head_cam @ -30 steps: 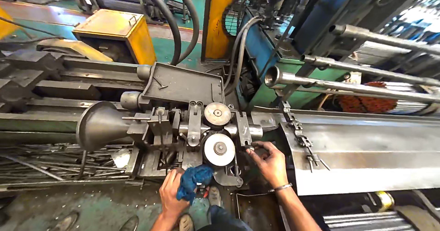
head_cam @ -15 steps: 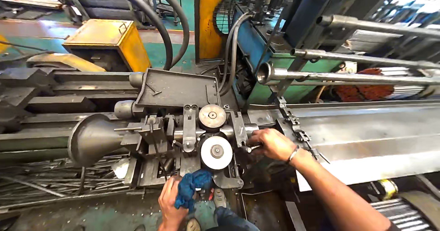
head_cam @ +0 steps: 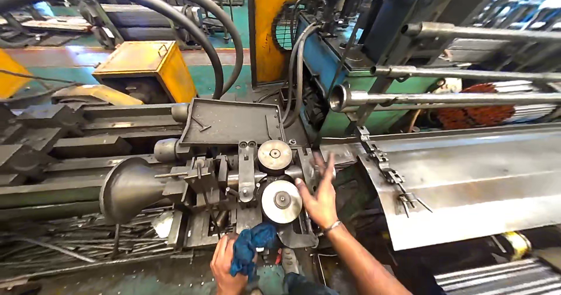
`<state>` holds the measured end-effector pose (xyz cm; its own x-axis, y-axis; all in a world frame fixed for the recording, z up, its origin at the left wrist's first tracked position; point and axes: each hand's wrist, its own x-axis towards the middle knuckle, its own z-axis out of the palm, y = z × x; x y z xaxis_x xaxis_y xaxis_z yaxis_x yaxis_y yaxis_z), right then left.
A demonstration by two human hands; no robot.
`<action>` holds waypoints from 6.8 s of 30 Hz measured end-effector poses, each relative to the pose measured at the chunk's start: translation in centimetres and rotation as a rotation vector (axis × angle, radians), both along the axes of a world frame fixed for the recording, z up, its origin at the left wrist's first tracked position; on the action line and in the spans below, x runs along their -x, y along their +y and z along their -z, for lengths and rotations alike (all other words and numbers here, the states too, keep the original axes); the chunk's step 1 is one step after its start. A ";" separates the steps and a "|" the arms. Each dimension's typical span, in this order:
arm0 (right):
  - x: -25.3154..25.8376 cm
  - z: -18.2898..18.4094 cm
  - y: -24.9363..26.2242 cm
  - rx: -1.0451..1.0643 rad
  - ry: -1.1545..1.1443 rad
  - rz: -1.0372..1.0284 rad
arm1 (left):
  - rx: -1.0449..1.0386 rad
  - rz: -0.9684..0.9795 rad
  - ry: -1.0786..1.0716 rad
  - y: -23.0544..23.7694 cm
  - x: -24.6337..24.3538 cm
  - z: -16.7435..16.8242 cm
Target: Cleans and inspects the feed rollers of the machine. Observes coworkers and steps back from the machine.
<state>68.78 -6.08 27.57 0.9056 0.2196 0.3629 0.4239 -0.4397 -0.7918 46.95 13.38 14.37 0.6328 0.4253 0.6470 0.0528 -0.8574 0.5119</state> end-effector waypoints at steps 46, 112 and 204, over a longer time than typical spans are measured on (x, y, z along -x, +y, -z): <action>-1.5 3.8 -9.6 0.044 -0.245 -0.430 | 0.030 -0.042 0.021 -0.7 0.0 0.4; 1.6 3.2 -7.2 0.740 -0.763 -0.611 | 0.030 -0.074 0.118 -0.7 0.2 -0.6; -1.0 5.1 -3.7 -0.473 -0.189 0.050 | 0.025 -0.029 0.089 -0.3 0.2 0.0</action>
<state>69.82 -9.78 22.45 0.8195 -0.0505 0.5709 0.5669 -0.0753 -0.8203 46.74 13.06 14.36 0.6748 0.4596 0.5774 0.1234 -0.8417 0.5257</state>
